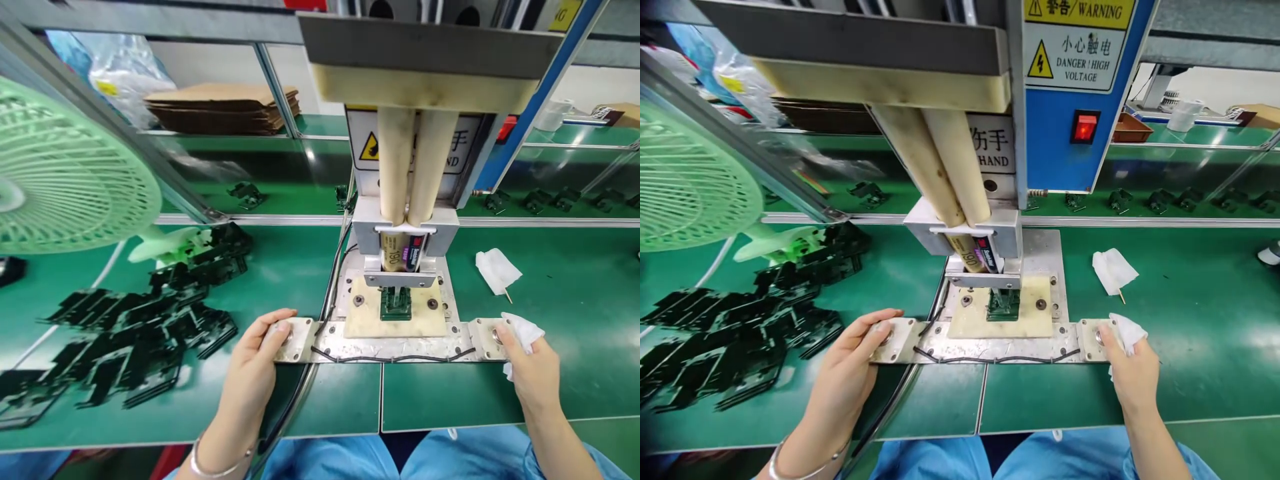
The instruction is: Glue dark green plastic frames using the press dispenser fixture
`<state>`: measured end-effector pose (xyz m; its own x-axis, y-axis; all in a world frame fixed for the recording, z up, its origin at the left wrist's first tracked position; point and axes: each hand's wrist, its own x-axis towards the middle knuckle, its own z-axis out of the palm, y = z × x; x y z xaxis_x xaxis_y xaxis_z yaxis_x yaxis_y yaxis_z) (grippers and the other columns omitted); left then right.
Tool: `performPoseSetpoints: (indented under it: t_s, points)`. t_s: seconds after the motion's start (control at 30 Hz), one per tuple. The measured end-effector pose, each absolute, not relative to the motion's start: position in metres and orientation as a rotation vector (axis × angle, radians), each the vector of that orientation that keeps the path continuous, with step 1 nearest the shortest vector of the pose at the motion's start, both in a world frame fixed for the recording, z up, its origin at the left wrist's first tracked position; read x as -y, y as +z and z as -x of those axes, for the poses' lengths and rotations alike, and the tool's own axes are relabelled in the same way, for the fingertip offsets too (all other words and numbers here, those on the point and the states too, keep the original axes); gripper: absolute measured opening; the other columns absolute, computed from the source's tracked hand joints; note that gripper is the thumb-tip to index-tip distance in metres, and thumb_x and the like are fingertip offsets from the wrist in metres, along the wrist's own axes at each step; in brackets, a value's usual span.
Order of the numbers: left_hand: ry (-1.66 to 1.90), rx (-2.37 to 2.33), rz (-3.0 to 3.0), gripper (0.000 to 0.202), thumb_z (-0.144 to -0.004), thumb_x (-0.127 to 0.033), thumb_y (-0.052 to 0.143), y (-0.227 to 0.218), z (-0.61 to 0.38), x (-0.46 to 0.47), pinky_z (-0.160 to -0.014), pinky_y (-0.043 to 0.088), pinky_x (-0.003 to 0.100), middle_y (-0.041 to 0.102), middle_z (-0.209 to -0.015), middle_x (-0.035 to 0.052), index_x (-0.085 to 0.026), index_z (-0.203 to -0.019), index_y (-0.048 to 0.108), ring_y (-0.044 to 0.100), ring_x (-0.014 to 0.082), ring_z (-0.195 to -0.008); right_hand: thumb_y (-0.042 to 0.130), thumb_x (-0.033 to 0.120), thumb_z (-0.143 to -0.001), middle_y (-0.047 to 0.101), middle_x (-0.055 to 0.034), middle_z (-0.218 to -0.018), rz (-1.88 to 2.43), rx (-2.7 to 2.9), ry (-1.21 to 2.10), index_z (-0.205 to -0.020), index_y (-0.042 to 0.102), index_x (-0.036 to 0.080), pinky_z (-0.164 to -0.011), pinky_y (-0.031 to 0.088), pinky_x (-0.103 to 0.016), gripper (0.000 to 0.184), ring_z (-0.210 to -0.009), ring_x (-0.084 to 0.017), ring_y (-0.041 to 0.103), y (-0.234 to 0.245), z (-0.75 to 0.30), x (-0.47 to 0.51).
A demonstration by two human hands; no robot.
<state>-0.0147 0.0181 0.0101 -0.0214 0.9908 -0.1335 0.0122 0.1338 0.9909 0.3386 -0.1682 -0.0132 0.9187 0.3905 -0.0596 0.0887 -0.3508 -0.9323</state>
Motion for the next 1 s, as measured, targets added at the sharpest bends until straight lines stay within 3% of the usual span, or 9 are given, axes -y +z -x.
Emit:
performPoseSetpoints:
  t_s: [0.27, 0.33, 0.43, 0.5, 0.7, 0.87, 1.0]
  points:
    - [1.101, -1.411, -1.212, 0.042, -0.069, -0.050, 0.077, 0.015, 0.019, -0.017, -0.060, 0.043, 0.019, 0.065, -0.087, -0.0007, -0.022, -0.098, 0.067, 0.054, 0.0136, -0.071, 0.078, 0.067, -0.059, 0.070, -0.0094, -0.105, 1.919, 0.337, 0.377, -0.105, 0.072, 0.018, -0.084, 0.049, -0.042, 0.067, -0.101, -0.035, 0.062, -0.016, -0.339, 0.172]
    - [1.171, -1.517, -1.342, 0.039, -0.073, -0.048, 0.074, 0.026, 0.017, -0.013, -0.071, 0.046, 0.020, 0.065, -0.091, -0.0008, -0.024, -0.102, 0.066, 0.058, 0.0157, -0.081, 0.078, 0.067, -0.059, 0.070, -0.0079, -0.104, 1.927, 0.336, 0.390, -0.105, 0.072, 0.019, -0.084, 0.049, -0.041, 0.067, -0.102, -0.034, 0.062, -0.015, -0.338, 0.172]
    - [1.234, -1.526, -1.539, 0.036, -0.076, -0.047, 0.070, 0.050, 0.002, -0.007, -0.099, 0.042, 0.027, 0.065, -0.111, 0.0014, -0.025, -0.104, 0.065, 0.057, 0.0226, -0.110, 0.077, 0.068, -0.058, 0.071, -0.0070, -0.102, 1.959, 0.313, 0.416, -0.106, 0.072, 0.020, -0.081, 0.050, -0.040, 0.068, -0.099, -0.034, 0.063, -0.013, -0.339, 0.173]
    - [1.104, -1.403, -1.644, 0.044, -0.072, -0.047, 0.074, 0.064, -0.016, -0.007, -0.107, 0.040, 0.034, 0.065, -0.118, 0.0042, -0.024, -0.107, 0.064, 0.056, 0.0276, -0.117, 0.077, 0.070, -0.056, 0.071, -0.0075, -0.101, 2.000, 0.291, 0.426, -0.105, 0.072, 0.019, -0.077, 0.051, -0.039, 0.072, -0.097, -0.035, 0.063, -0.012, -0.341, 0.173]
    - [0.593, -0.966, -1.816, 0.089, -0.051, -0.037, 0.090, 0.074, -0.076, -0.029, -0.110, 0.039, 0.049, 0.055, -0.136, 0.0131, -0.023, -0.130, 0.052, 0.049, 0.0358, -0.128, 0.075, 0.074, -0.057, 0.071, -0.0080, -0.099, 1.993, 0.324, 0.468, -0.108, 0.071, 0.017, -0.062, 0.052, -0.036, 0.076, -0.089, -0.033, 0.064, -0.017, -0.345, 0.172]
    - [0.508, -0.766, -1.788, 0.060, -0.065, -0.030, 0.082, 0.064, -0.099, -0.042, -0.111, 0.038, 0.045, 0.062, -0.125, 0.0117, -0.020, -0.119, 0.058, 0.055, 0.0291, -0.123, 0.075, 0.073, -0.057, 0.071, -0.0068, -0.098, 1.942, 0.325, 0.480, -0.108, 0.070, 0.017, -0.067, 0.052, -0.035, 0.076, -0.091, -0.032, 0.064, -0.018, -0.343, 0.170]
    - [0.518, -0.733, -1.549, 0.053, -0.061, -0.029, 0.085, 0.068, -0.102, -0.039, -0.108, 0.041, 0.043, 0.065, -0.118, 0.0121, -0.017, -0.107, 0.061, 0.059, 0.0269, -0.115, 0.077, 0.071, -0.056, 0.071, -0.0078, -0.100, 1.915, 0.318, 0.487, -0.106, 0.071, 0.016, -0.072, 0.052, -0.036, 0.075, -0.095, -0.033, 0.063, -0.016, -0.343, 0.169]
